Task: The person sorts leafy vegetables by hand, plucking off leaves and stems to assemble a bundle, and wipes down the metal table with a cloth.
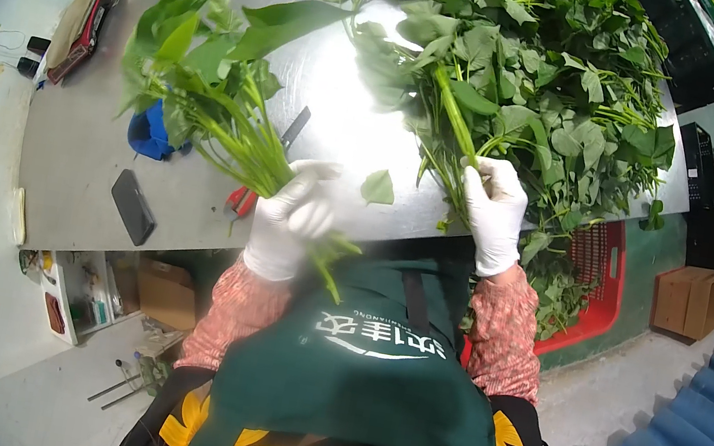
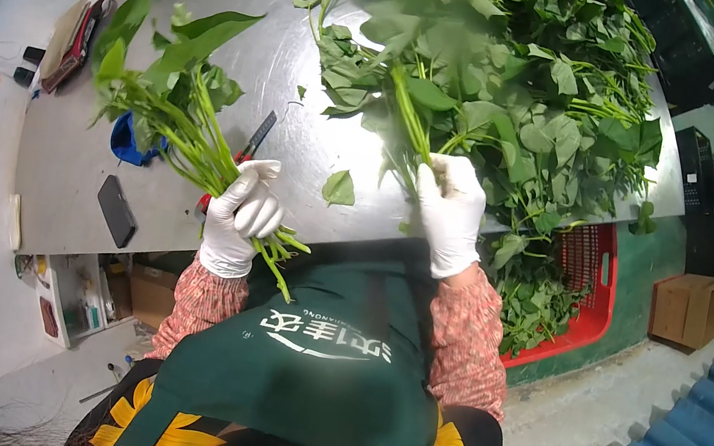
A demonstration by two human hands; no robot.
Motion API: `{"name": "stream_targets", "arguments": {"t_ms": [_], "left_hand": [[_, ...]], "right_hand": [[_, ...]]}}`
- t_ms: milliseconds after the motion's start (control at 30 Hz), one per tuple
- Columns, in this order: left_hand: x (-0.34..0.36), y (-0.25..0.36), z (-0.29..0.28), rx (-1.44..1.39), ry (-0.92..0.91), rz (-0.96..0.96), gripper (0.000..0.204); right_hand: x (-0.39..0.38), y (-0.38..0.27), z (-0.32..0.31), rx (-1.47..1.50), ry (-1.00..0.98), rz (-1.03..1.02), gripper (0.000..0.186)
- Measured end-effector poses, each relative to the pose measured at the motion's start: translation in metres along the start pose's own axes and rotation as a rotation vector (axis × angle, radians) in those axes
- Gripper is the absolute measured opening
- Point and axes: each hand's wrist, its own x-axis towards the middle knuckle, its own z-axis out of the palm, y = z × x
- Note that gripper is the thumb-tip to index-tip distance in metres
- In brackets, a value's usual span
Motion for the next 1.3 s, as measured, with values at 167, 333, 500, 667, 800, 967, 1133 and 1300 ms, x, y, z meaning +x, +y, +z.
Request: {"name": "stream_targets", "arguments": {"t_ms": [167, 333, 500, 667, 800, 967, 1133, 1300], "left_hand": [[0.002, -0.002, -0.005, -0.086, 0.057, 0.007, 0.025], [0.010, -0.010, 0.007, -0.037, 0.095, -0.066, 0.027], [0.011, -0.021, 0.018, -0.046, 0.139, -0.166, 0.029], [0.010, -0.025, 0.014, -0.085, 0.246, -0.101, 0.024], [0.010, -0.028, 0.014, -0.140, 0.166, -0.121, 0.020], [0.011, -0.011, -0.016, -0.143, 0.225, -0.116, 0.016], [0.012, -0.004, -0.022, -0.268, 0.011, -0.108, 0.013], [0.009, 0.003, -0.018, -0.332, -0.046, -0.115, 0.032]], "right_hand": [[0.002, -0.039, 0.004, 0.364, -0.120, 0.183, 0.018], [-0.021, -0.054, 0.029, 0.063, -0.151, -0.097, 0.021], [-0.041, -0.053, 0.058, -0.193, -0.222, -0.404, 0.026], [-0.044, -0.046, 0.054, -0.044, -0.115, -0.373, 0.022], [-0.058, -0.049, 0.048, 0.255, -0.059, -0.012, 0.010], [-0.023, -0.020, -0.038, 0.442, 0.421, -0.044, 0.019], [-0.027, 0.023, -0.092, 1.616, 0.407, 0.233, 0.027], [-0.040, 0.036, -0.067, 1.814, 0.279, 0.482, 0.044]]}}
